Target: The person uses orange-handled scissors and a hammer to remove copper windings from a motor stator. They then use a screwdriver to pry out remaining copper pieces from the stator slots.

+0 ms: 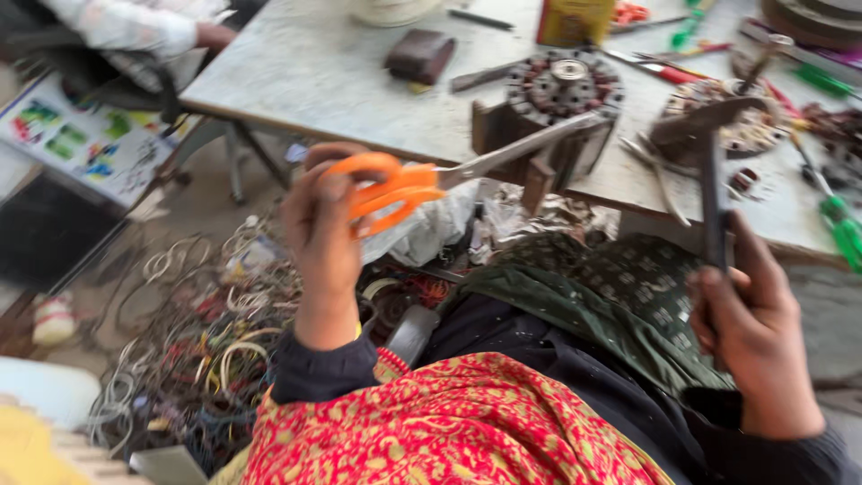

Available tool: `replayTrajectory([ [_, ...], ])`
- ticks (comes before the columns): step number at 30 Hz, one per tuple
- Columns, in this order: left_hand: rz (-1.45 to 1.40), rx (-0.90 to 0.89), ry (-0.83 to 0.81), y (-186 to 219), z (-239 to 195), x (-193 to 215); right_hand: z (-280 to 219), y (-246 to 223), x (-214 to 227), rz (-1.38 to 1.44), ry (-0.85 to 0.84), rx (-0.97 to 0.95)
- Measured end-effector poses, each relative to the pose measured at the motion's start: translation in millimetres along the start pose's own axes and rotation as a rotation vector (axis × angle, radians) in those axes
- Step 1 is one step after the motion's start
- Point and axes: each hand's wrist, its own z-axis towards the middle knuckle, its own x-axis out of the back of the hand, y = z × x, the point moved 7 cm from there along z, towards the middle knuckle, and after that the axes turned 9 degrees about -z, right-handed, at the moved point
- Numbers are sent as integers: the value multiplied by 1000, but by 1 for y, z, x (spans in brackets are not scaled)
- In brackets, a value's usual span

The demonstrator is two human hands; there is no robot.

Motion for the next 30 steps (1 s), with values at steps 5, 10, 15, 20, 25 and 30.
replayTrajectory([
  [5, -39, 121, -88, -2, 0, -19, -6, -13, 17, 139, -42, 61],
  [10, 168, 107, -156, 8, -2, -42, -20, -12, 52, -19, 10, 67],
  [15, 465, 75, -210, 15, -2, -53, -26, 21, 80, 108, -37, 96],
  [20, 449, 152, -147, 14, -6, -53, -38, 17, 87, 225, -18, 89],
  [25, 482, 143, -188, 22, -11, -61, -58, -39, 80, 269, 45, 122],
  [30, 647, 27, -394, 35, -14, -78, -62, -66, 82, 206, 83, 141],
])
